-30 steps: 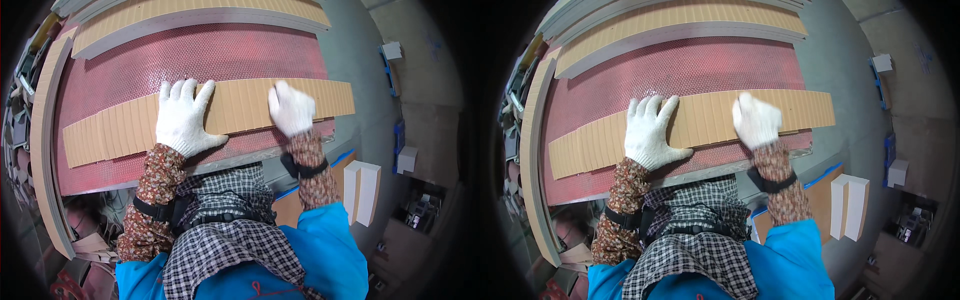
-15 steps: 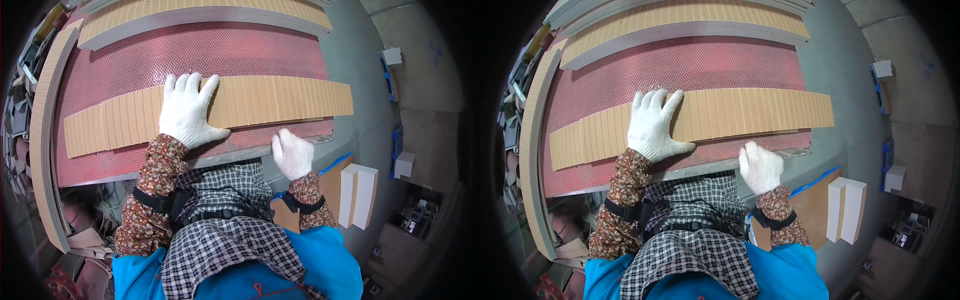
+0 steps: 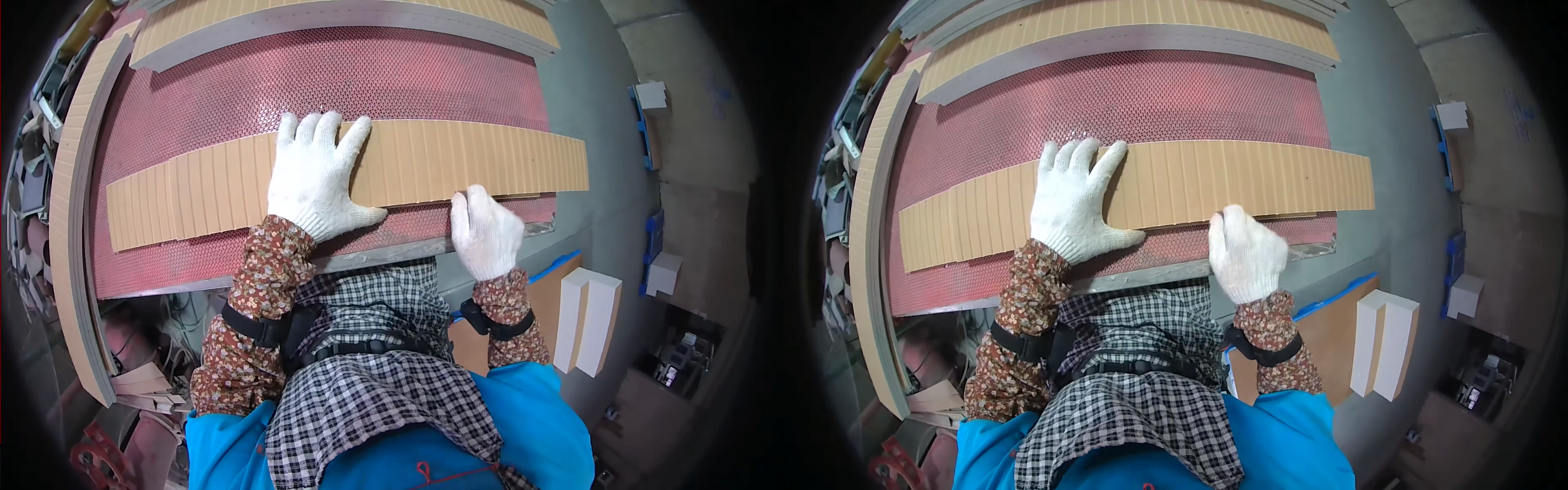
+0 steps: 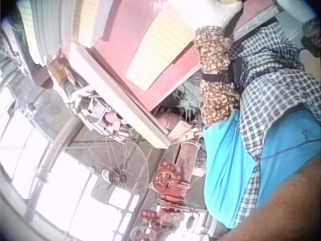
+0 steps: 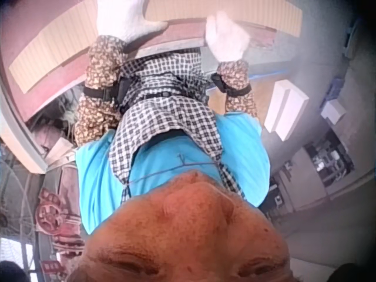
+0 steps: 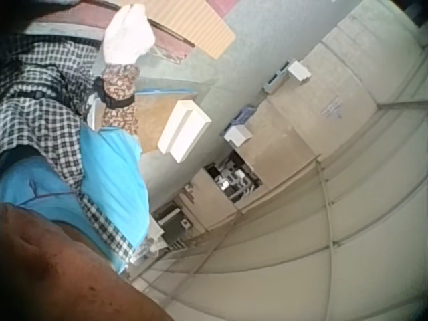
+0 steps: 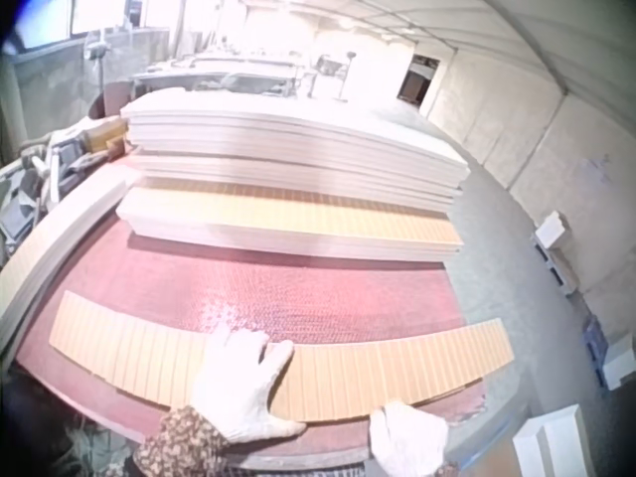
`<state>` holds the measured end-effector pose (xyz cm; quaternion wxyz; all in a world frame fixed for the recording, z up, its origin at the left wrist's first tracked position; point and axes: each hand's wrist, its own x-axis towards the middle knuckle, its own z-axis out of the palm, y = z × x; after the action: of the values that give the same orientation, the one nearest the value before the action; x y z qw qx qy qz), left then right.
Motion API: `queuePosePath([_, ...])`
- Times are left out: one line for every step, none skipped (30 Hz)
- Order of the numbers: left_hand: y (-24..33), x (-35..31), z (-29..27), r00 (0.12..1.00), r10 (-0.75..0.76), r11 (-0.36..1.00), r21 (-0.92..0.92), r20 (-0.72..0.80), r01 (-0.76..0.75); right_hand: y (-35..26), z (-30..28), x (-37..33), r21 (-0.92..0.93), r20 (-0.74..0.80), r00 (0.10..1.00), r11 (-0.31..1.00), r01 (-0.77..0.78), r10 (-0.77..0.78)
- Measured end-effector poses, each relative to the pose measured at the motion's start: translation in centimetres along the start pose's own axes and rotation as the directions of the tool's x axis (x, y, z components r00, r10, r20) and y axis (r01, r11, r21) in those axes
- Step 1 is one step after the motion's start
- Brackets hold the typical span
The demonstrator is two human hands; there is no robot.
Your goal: Processing and handling wooden panels on a manufacturing line.
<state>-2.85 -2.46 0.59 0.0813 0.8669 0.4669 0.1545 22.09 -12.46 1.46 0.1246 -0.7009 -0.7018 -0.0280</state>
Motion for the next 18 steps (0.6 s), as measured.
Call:
queuePosePath([0.0,0.0,-0.1,1.0,0.004,1.0,-0.023,-0.019,-0.005,0.1,0.1,0.8,-0.026,0.011,1.0,1.0,0.013,-0.013])
queuePosePath([0.0,0.0,-0.2,0.999,-0.013,1.0,-0.026,0.038,0.014,0.2,0.2,1.8,-0.052,0.022,0.999,0.998,0.027,-0.025])
queuePosePath([0.1,0.1,-0.3,0.997,-0.023,0.999,-0.029,0.07,0.025,0.3,0.5,3.0,-0.055,-0.005,0.998,0.997,0.06,-0.06])
queuePosePath([0.1,0.1,-0.3,0.995,-0.032,0.999,-0.029,0.093,0.035,0.5,0.9,4.4,-0.055,-0.004,0.998,0.997,0.061,-0.061])
queuePosePath([0.1,0.1,-0.3,0.996,-0.029,0.999,-0.029,0.085,0.031,0.6,1.4,6.0,-0.086,0.003,0.998,0.994,0.07,-0.07])
queuePosePath([0.1,0.1,-0.3,0.998,-0.019,1.0,-0.023,0.061,0.02,0.7,1.8,7.5,-0.113,0.022,0.998,0.992,0.062,-0.06])
queuePosePath([0.0,0.0,-0.3,0.997,-0.027,0.999,-0.027,0.075,0.029,0.8,2.3,9.1,-0.145,0.033,0.998,0.987,0.062,-0.058])
queuePosePath([-0.1,0.1,-0.2,1.0,-0.007,0.999,-0.04,0.021,0.008,0.8,2.7,10.4,-0.181,0.061,0.998,0.983,0.032,-0.021])
queuePosePath([-0.1,0.0,-0.2,0.999,0.013,0.999,-0.052,-0.034,-0.015,0.9,2.7,11.4,-0.106,0.131,0.99,0.993,-0.045,0.059])
queuePosePath([0.0,0.0,-0.1,0.999,0.015,0.998,-0.053,-0.04,-0.017,1.0,2.7,11.7,-0.123,0.162,0.983,0.99,-0.069,0.089])
queuePosePath([0.0,0.0,0.0,0.999,0.012,0.999,-0.046,-0.039,-0.014,0.9,2.8,11.8,-0.124,0.157,0.984,0.99,-0.064,0.083])
queuePosePath([0.0,-0.1,0.0,1.0,0.009,1.0,-0.018,-0.027,-0.01,0.8,2.7,11.7,-0.124,0.153,0.985,0.991,-0.057,0.076])
queuePosePath([-0.1,-0.1,0.1,0.999,0.004,0.999,-0.038,-0.043,-0.005,0.7,2.5,11.0,-0.158,0.194,0.976,0.985,-0.068,0.098])
queuePosePath([-0.1,0.0,0.1,0.998,0.009,0.999,-0.033,-0.056,-0.011,0.7,2.2,9.8,-0.139,0.194,0.976,0.988,-0.068,0.095])
queuePosePath([0.0,-0.1,0.1,0.999,0.007,1.0,-0.005,-0.033,-0.007,0.6,1.9,8.0,-0.13,0.126,0.992,0.991,-0.01,0.026])
queuePosePath([0.0,-0.1,0.1,0.998,0.006,0.999,-0.036,-0.064,-0.008,0.6,1.5,6.3,-0.126,0.067,0.997,0.991,0.038,-0.029])
queuePosePath([0.0,-0.1,0.1,0.998,0.004,0.999,-0.042,-0.061,-0.006,0.4,1.1,4.4,-0.096,0.025,0.998,0.994,0.06,-0.058])
queuePosePath([0.0,-0.1,0.0,0.999,0.006,1.0,-0.02,-0.048,-0.007,0.3,0.6,2.7,-0.06,0.003,0.999,0.997,0.043,-0.043])
